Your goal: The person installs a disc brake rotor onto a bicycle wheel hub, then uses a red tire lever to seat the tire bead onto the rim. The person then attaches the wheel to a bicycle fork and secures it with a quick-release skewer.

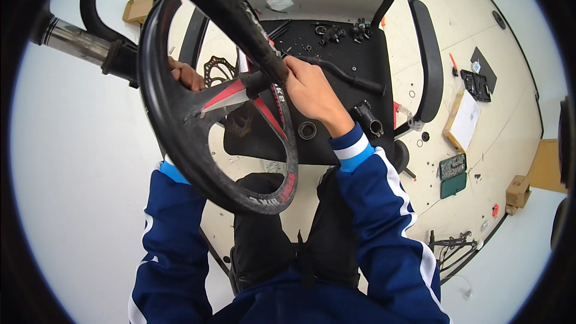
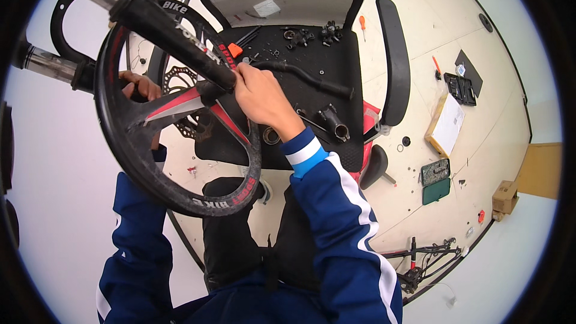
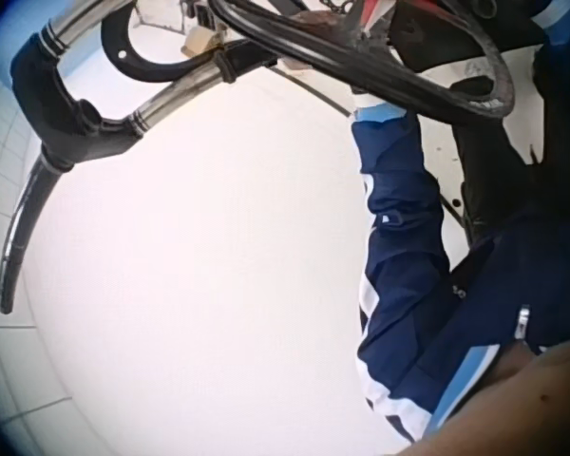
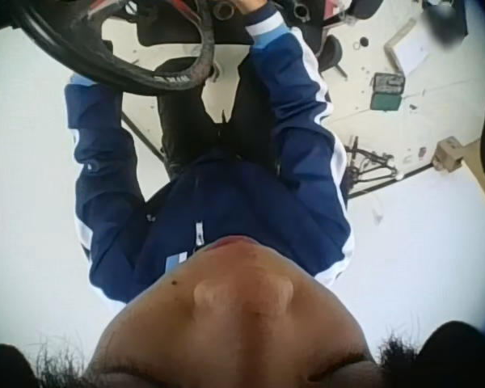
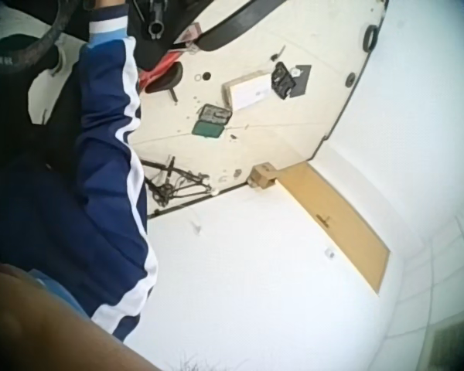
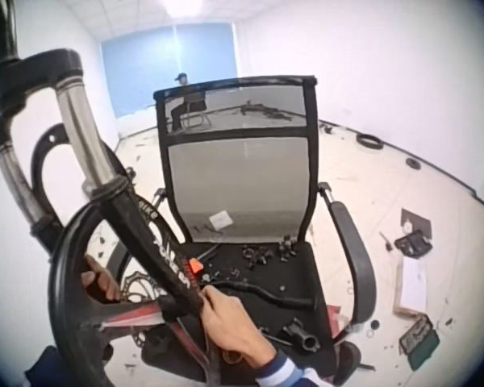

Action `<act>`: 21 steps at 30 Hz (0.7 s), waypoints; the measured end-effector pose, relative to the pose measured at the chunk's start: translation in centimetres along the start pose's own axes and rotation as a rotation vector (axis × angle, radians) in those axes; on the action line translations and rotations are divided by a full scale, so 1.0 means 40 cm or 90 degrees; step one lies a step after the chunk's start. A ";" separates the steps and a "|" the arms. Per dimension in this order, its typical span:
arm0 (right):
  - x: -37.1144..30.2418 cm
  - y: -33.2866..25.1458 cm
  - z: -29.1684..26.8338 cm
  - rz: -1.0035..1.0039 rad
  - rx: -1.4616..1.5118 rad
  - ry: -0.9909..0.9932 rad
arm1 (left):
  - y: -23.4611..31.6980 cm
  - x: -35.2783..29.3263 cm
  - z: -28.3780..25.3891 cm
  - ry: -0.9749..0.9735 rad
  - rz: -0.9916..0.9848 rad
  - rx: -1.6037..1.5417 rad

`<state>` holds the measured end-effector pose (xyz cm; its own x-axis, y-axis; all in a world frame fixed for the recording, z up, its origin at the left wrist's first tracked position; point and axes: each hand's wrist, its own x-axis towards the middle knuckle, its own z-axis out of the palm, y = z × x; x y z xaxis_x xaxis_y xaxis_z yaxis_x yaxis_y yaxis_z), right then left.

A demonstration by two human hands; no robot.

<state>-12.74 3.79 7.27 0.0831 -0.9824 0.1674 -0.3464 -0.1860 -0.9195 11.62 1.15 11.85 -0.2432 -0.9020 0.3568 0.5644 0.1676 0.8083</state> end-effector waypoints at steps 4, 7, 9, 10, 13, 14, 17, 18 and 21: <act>0.004 -0.002 -0.023 -0.017 -0.046 -0.032 | -0.041 -0.009 -0.028 0.068 0.032 -0.047; -0.001 -0.007 -0.033 -0.003 -0.004 -0.053 | -0.084 -0.002 -0.052 0.231 -0.005 -0.197; -0.012 -0.015 -0.035 -0.022 0.010 -0.061 | -0.086 -0.002 -0.068 0.196 -0.012 -0.200; -0.015 -0.009 -0.032 -0.039 -0.003 -0.081 | -0.084 -0.004 -0.077 0.165 0.013 -0.183; -0.027 0.021 -0.025 -0.061 0.002 -0.045 | -0.076 0.004 -0.022 0.179 0.018 -0.158; -0.021 0.016 -0.018 -0.064 -0.023 -0.066 | -0.052 0.003 -0.008 0.203 0.015 -0.141; -0.007 0.008 -0.003 -0.077 0.010 -0.078 | -0.031 -0.016 -0.038 0.080 0.038 -0.077; -0.006 0.008 0.001 -0.093 0.000 -0.069 | -0.031 -0.016 -0.051 0.066 0.037 -0.071; 0.000 0.013 0.016 -0.116 -0.032 -0.052 | -0.027 -0.006 -0.021 0.195 0.054 -0.081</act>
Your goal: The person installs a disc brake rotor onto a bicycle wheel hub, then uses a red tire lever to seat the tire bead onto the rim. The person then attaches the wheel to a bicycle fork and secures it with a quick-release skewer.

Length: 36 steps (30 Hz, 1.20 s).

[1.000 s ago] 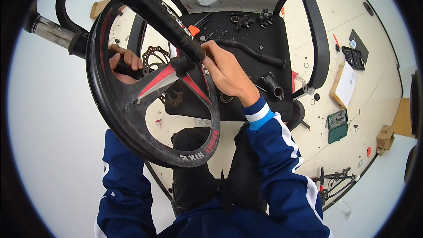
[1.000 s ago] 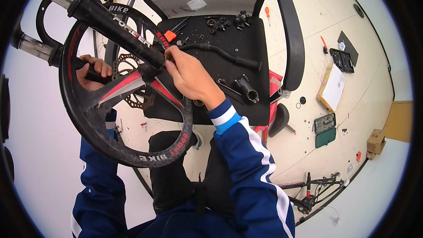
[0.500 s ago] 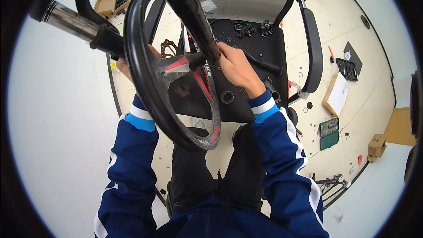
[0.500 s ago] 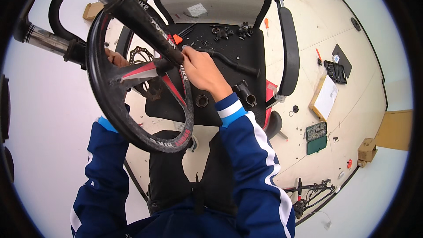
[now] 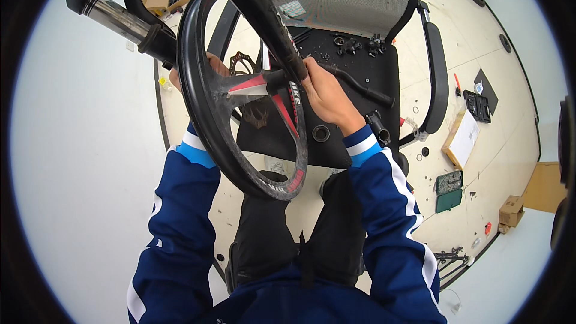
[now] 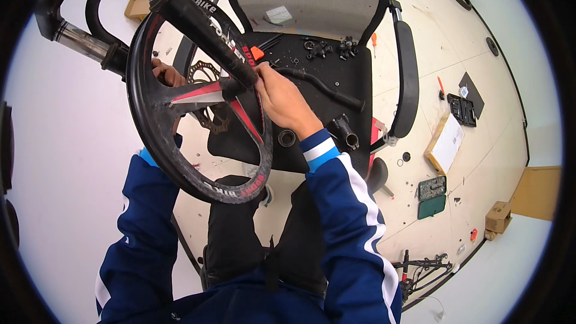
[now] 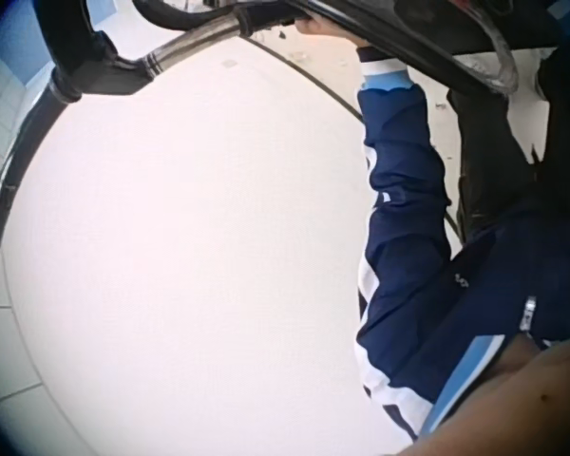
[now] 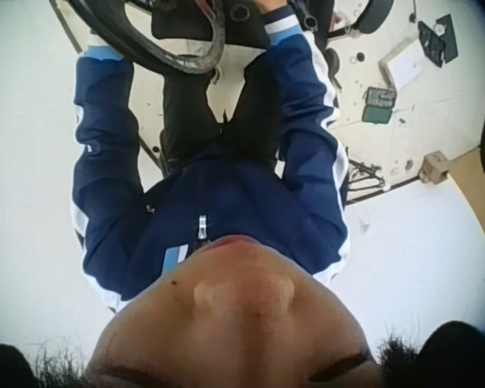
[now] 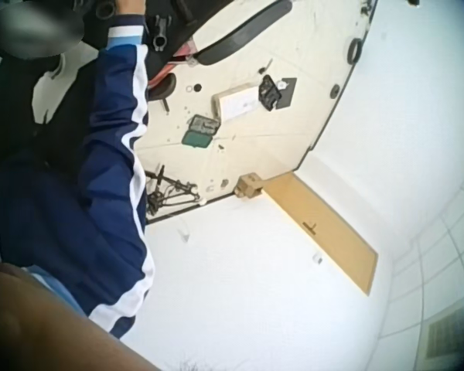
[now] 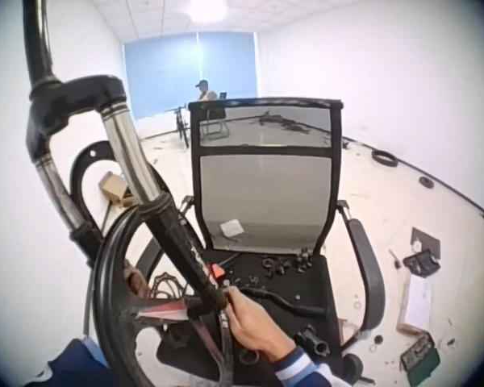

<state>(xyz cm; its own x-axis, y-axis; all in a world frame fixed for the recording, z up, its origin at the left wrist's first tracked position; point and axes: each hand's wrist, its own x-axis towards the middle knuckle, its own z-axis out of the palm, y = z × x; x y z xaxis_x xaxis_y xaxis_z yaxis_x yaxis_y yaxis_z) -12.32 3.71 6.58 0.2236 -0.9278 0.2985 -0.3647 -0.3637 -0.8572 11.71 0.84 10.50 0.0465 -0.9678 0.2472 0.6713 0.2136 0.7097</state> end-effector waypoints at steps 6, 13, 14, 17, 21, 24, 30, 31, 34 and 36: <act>0.021 0.007 0.012 0.014 -0.056 0.052 | -0.005 0.021 0.000 0.033 -0.004 -0.034; 0.010 -0.007 0.001 0.066 -0.059 0.077 | 0.002 0.010 -0.029 -0.145 -0.019 0.013; 0.008 -0.008 0.000 0.071 -0.052 0.069 | 0.014 0.008 -0.011 -0.193 -0.026 0.029; -0.002 -0.003 -0.015 0.085 0.028 0.063 | 0.028 -0.013 0.033 -0.171 -0.023 0.068; -0.033 0.035 -0.034 0.049 0.257 0.082 | 0.003 -0.027 0.032 -0.234 -0.048 -0.056; -0.026 0.046 -0.008 0.014 0.360 0.090 | 0.051 -0.039 0.011 -0.226 -0.007 -0.036; 0.002 0.071 0.000 -0.043 0.329 0.084 | 0.043 -0.037 -0.017 -0.191 0.100 0.241; 0.002 0.082 0.012 -0.047 0.351 0.107 | 0.048 -0.029 -0.028 -0.185 0.096 0.188; 0.005 0.098 0.007 -0.025 0.381 0.080 | 0.068 -0.009 -0.038 -0.176 0.105 0.263; 0.013 0.104 0.019 -0.049 0.391 0.090 | 0.073 -0.004 -0.041 -0.213 0.082 0.222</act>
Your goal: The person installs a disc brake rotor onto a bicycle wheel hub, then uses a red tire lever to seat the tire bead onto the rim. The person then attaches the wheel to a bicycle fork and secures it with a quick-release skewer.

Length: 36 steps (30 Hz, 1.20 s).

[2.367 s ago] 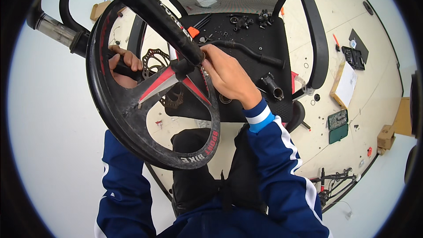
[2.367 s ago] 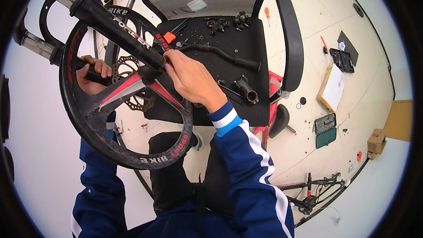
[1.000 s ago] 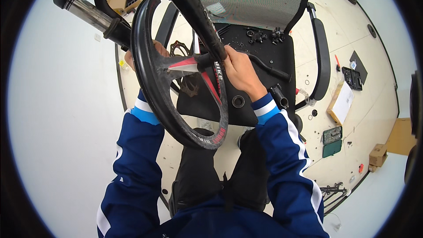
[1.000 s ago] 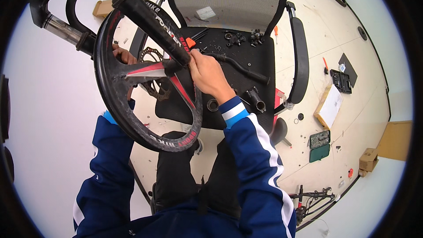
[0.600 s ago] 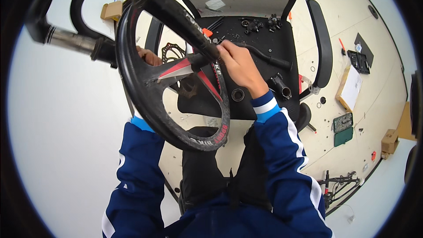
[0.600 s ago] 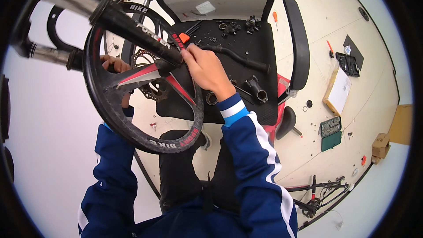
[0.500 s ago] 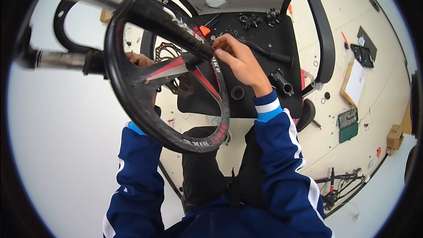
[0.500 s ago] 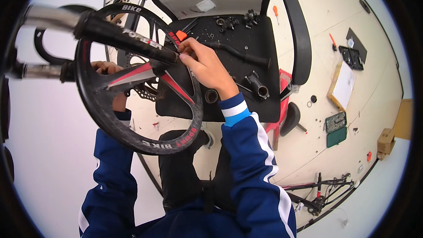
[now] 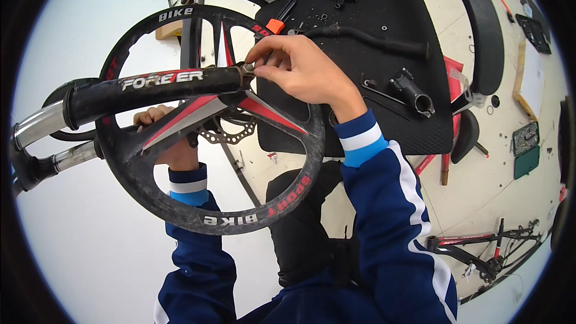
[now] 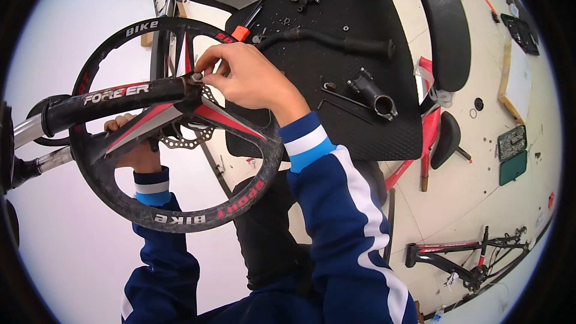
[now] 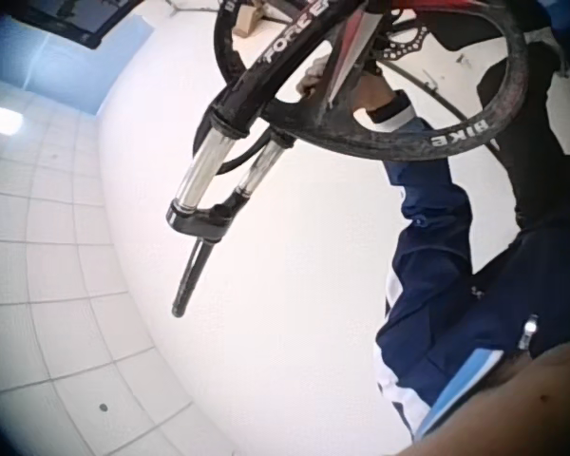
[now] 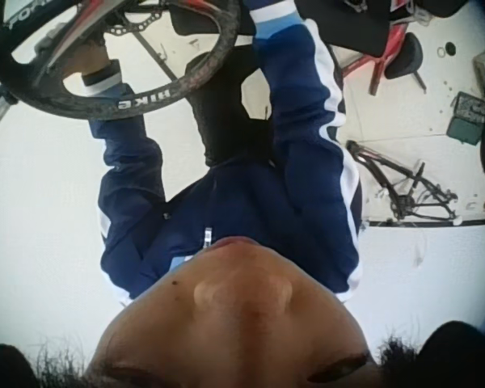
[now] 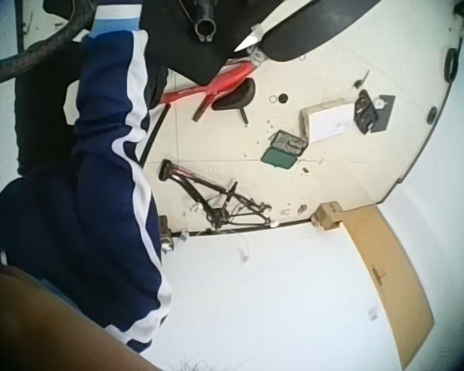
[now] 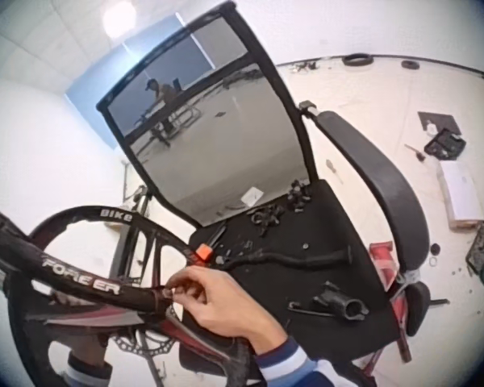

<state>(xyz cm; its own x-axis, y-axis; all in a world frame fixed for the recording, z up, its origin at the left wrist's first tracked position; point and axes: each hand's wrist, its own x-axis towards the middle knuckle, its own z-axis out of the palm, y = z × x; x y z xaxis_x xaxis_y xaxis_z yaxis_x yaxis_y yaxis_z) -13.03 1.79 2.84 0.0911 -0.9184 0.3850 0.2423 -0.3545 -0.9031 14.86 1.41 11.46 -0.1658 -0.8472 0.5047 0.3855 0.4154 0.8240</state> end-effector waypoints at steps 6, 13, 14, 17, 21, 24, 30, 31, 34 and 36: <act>0.008 0.012 0.000 -0.021 -0.009 0.005 | 0.008 0.000 0.004 -0.042 0.006 -0.021; 0.009 0.007 -0.003 -0.013 -0.030 0.045 | 0.011 0.008 0.094 0.091 0.069 0.248; 0.008 0.007 -0.002 -0.001 -0.031 0.045 | 0.010 0.011 0.089 0.061 0.058 0.204; 0.005 0.013 0.004 0.024 -0.011 0.044 | 0.002 0.018 0.057 0.033 0.016 0.087; 0.005 0.013 0.017 -0.001 0.017 0.056 | 0.023 0.043 0.016 -0.006 -0.060 0.011; 0.004 0.020 0.024 -0.038 0.012 0.055 | 0.025 0.047 0.006 -0.023 -0.124 -0.033; -0.007 0.024 0.019 -0.035 0.013 0.065 | 0.022 0.067 0.059 0.052 -0.102 0.075; -0.009 0.020 0.014 -0.019 0.017 0.049 | 0.028 0.064 0.084 0.090 -0.108 0.105; -0.017 0.017 0.011 -0.022 0.052 0.030 | 0.025 0.065 0.110 0.169 -0.129 0.139; -0.022 0.016 0.008 -0.031 0.070 0.032 | 0.012 0.070 0.131 0.243 -0.130 0.154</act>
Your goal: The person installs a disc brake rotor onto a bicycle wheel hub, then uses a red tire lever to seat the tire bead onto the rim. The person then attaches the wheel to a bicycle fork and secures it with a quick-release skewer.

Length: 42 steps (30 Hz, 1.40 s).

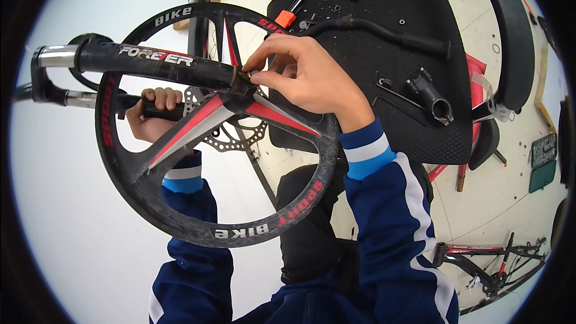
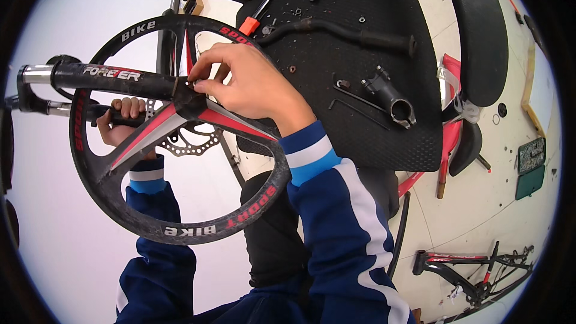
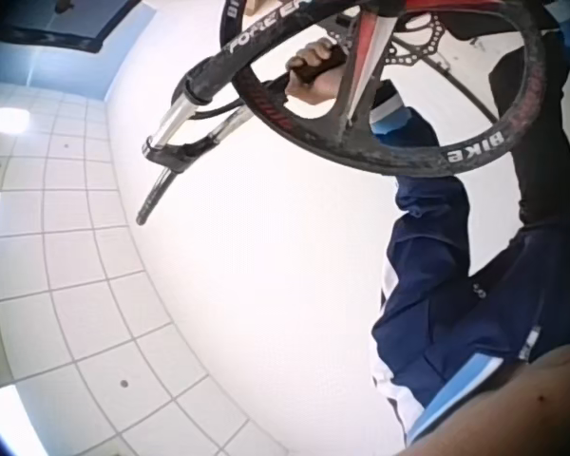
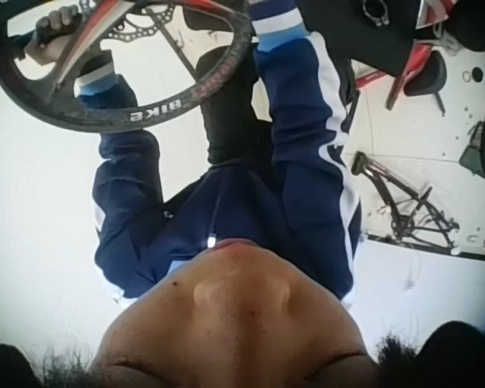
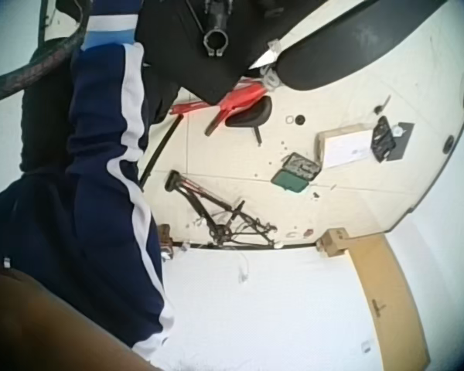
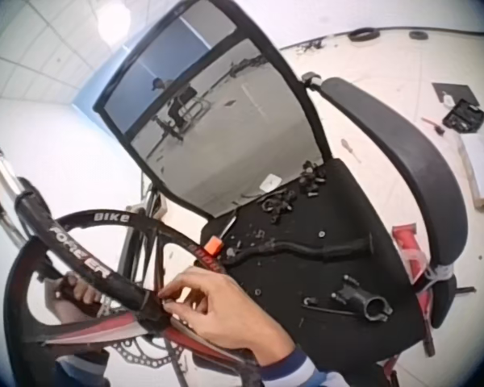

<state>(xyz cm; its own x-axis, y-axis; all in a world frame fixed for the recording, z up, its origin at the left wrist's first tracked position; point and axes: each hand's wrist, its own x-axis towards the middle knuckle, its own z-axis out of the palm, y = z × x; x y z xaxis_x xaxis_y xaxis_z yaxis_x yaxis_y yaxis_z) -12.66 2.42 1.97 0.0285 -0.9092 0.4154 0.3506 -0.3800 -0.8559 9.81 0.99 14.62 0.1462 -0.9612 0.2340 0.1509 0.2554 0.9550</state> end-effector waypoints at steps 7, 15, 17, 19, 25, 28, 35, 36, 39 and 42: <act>-0.007 0.003 0.028 0.040 0.043 0.008 | 0.004 0.003 -0.028 0.002 0.004 -0.011; 0.003 -0.041 0.062 -0.015 -0.300 0.009 | -0.001 -0.006 -0.041 -0.025 0.016 -0.024; 0.007 -0.050 0.062 -0.001 -0.371 -0.018 | 0.001 -0.005 -0.041 -0.015 0.008 -0.029; 0.013 -0.057 0.060 0.025 -0.419 -0.042 | 0.003 -0.006 -0.025 0.012 0.006 -0.029; 0.002 -0.077 0.001 0.116 -0.202 -0.065 | -0.008 0.014 -0.025 -0.005 -0.034 -0.039; -0.014 -0.093 0.002 0.092 -0.146 -0.086 | 0.004 0.020 -0.033 -0.025 -0.052 -0.022; -0.033 -0.083 0.010 0.006 -0.292 -0.042 | -0.005 0.010 -0.019 0.010 -0.019 -0.040; -0.038 -0.089 0.019 -0.001 -0.358 -0.034 | -0.005 0.006 -0.014 0.017 -0.010 -0.045; -0.041 -0.083 0.026 -0.048 -0.487 -0.016 | -0.002 -0.005 -0.003 0.044 0.010 -0.046; -0.041 -0.063 0.033 -0.070 -0.498 0.006 | 0.000 -0.007 -0.008 0.023 0.000 -0.057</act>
<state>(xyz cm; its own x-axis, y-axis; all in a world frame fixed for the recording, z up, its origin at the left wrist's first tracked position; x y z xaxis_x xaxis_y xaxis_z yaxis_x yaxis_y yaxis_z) -12.37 5.10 3.84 0.0223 -0.8597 0.5104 -0.4093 -0.4736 -0.7799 10.09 1.28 14.48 0.1814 -0.9572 0.2257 0.2370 0.2653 0.9346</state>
